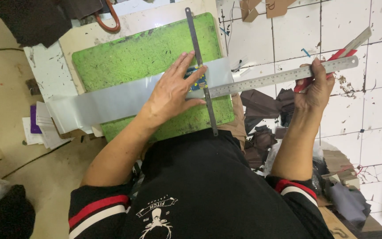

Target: Measuring and cutting transparent plastic strips using a ruler and a utility knife on a cutting mat.

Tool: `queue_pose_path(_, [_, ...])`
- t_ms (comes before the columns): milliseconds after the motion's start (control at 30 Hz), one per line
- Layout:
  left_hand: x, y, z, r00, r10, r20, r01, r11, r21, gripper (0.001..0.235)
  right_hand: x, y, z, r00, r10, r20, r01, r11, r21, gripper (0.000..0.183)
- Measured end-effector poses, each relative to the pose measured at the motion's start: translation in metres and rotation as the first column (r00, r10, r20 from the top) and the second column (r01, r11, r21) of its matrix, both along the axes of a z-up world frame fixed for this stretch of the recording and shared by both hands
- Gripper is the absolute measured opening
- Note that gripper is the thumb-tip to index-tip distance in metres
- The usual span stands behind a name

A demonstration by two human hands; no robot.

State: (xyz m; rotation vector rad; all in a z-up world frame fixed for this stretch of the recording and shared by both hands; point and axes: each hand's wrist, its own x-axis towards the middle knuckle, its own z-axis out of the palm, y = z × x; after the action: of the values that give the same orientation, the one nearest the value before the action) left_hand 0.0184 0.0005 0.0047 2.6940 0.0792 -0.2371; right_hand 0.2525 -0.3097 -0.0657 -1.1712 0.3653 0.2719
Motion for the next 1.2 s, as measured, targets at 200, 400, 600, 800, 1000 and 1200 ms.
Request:
queue_pose_path(200, [-0.001, -0.001, 0.001, 0.998, -0.005, 0.063, 0.005, 1.000, 0.008, 0.090, -0.001, 0.000, 0.000, 1.000, 0.021, 0.022, -0.022, 0.999, 0.039, 0.019])
queue_pose_path(400, [-0.002, -0.003, -0.001, 0.997, 0.012, 0.077, -0.012, 1.000, 0.007, 0.089, -0.001, 0.002, 0.003, 1.000, 0.013, 0.019, -0.014, 0.999, 0.038, 0.022])
queue_pose_path(600, [-0.003, -0.003, -0.002, 0.991, 0.019, 0.133, -0.018, 1.000, -0.006, 0.087, 0.000, 0.003, 0.004, 1.000, -0.010, 0.003, 0.010, 1.000, 0.010, 0.022])
queue_pose_path(800, [0.000, -0.005, 0.004, 0.996, 0.035, 0.077, -0.034, 0.999, -0.012, 0.077, 0.000, 0.002, 0.003, 1.000, 0.000, 0.018, 0.000, 0.999, 0.037, 0.021])
queue_pose_path(1000, [-0.001, -0.005, -0.001, 0.996, 0.063, 0.066, -0.063, 0.998, -0.013, 0.086, -0.002, 0.006, 0.008, 0.999, -0.026, -0.019, 0.027, 1.000, 0.002, 0.021])
queue_pose_path(1200, [-0.001, -0.003, -0.016, 0.990, 0.068, 0.124, -0.071, 0.997, 0.015, 0.088, 0.016, 0.001, -0.012, 0.997, -0.021, 0.078, 0.012, 0.992, 0.122, 0.022])
